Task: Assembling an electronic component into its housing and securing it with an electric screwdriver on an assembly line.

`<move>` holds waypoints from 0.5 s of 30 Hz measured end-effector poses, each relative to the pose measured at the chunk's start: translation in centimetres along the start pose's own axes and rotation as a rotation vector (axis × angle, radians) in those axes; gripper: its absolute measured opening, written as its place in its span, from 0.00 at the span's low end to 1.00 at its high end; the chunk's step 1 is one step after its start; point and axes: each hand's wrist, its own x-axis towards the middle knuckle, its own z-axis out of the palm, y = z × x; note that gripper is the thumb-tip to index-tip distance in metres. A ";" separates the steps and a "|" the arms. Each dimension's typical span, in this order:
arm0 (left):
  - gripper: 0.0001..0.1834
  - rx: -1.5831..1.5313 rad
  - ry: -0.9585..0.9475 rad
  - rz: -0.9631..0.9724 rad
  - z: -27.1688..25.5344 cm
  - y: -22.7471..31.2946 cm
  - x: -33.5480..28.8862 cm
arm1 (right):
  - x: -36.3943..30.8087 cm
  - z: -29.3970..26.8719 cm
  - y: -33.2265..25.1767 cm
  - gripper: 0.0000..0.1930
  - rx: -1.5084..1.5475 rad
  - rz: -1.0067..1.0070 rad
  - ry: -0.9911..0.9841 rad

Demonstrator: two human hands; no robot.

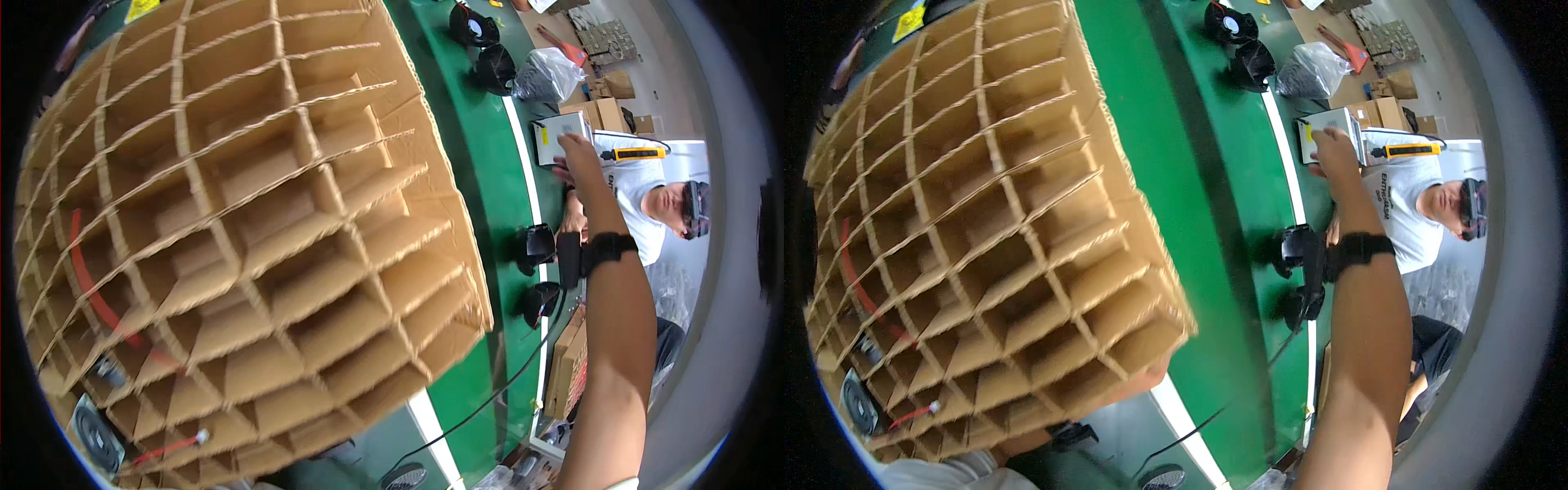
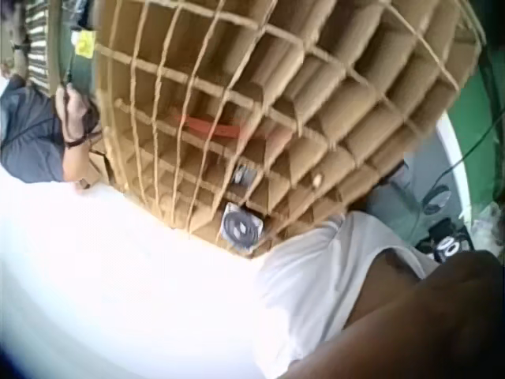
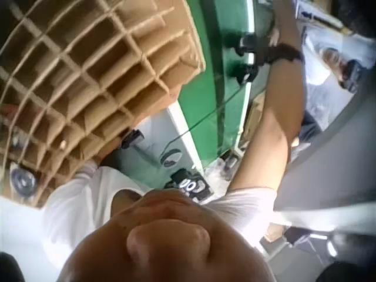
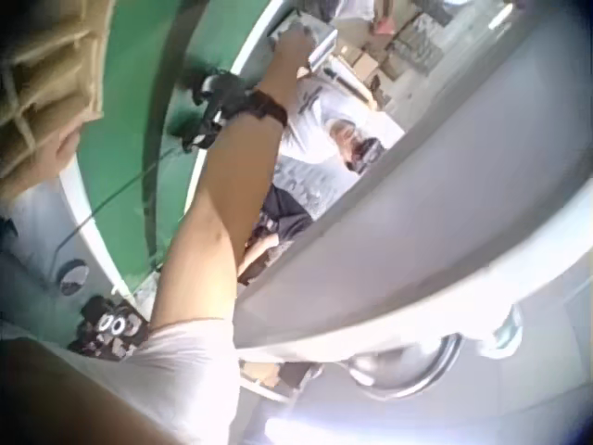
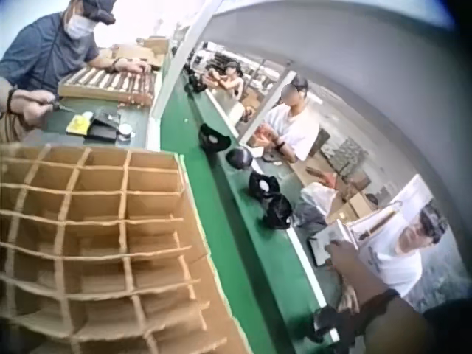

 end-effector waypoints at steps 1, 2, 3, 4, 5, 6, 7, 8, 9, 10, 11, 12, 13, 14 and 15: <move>0.22 -0.042 0.002 -0.028 0.9 0.3 0.5 | 1.9 0.8 -0.2 0.28 -0.012 -0.003 0.001; 0.22 -0.083 0.002 -0.049 2.0 0.3 0.9 | 3.1 2.1 -0.6 0.31 -0.052 -0.051 0.020; 0.22 -0.114 0.001 -0.070 2.8 0.0 1.2 | 4.4 3.4 -1.2 0.34 -0.083 -0.103 0.038; 0.22 -0.146 -0.001 -0.087 3.7 -0.2 1.6 | 5.6 4.1 -1.6 0.34 -0.081 -0.104 0.043; 0.22 -0.185 -0.001 -0.100 4.4 -0.2 1.9 | 6.6 4.3 -1.9 0.37 -0.087 -0.227 0.065; 0.22 -0.226 -0.012 -0.113 4.7 0.2 1.9 | 7.7 4.4 -1.7 0.39 -0.091 -0.342 0.080; 0.22 -0.267 -0.024 -0.125 4.9 0.5 1.9 | 9.5 4.5 -1.2 0.41 -0.169 -0.394 0.144; 0.22 -0.305 -0.041 -0.140 4.9 0.8 1.8 | 10.6 4.8 -0.7 0.42 -0.244 -0.445 0.201; 0.22 -0.343 -0.057 -0.154 4.8 1.0 1.7 | 11.0 4.8 0.0 0.45 -0.100 -0.411 0.045; 0.22 -0.379 -0.072 -0.168 4.7 1.2 1.6 | 11.8 5.5 1.0 0.46 -0.227 -0.408 0.078; 0.22 -0.410 -0.080 -0.186 4.6 1.3 1.8 | 12.0 5.5 1.5 0.46 -0.354 -0.441 0.108; 0.22 -0.439 -0.086 -0.205 4.4 1.4 2.0 | 11.9 5.5 1.6 0.47 -0.480 -0.474 0.140; 0.22 -0.466 -0.091 -0.224 4.2 1.4 2.1 | 12.5 4.9 2.0 0.46 -0.378 -0.539 0.174; 0.22 -0.487 -0.098 -0.240 3.9 0.9 2.0 | 11.9 4.5 1.4 0.46 -0.366 -0.541 0.181; 0.22 -0.498 -0.111 -0.266 3.5 0.4 1.7 | 10.5 4.2 0.5 0.44 -0.325 -0.499 0.160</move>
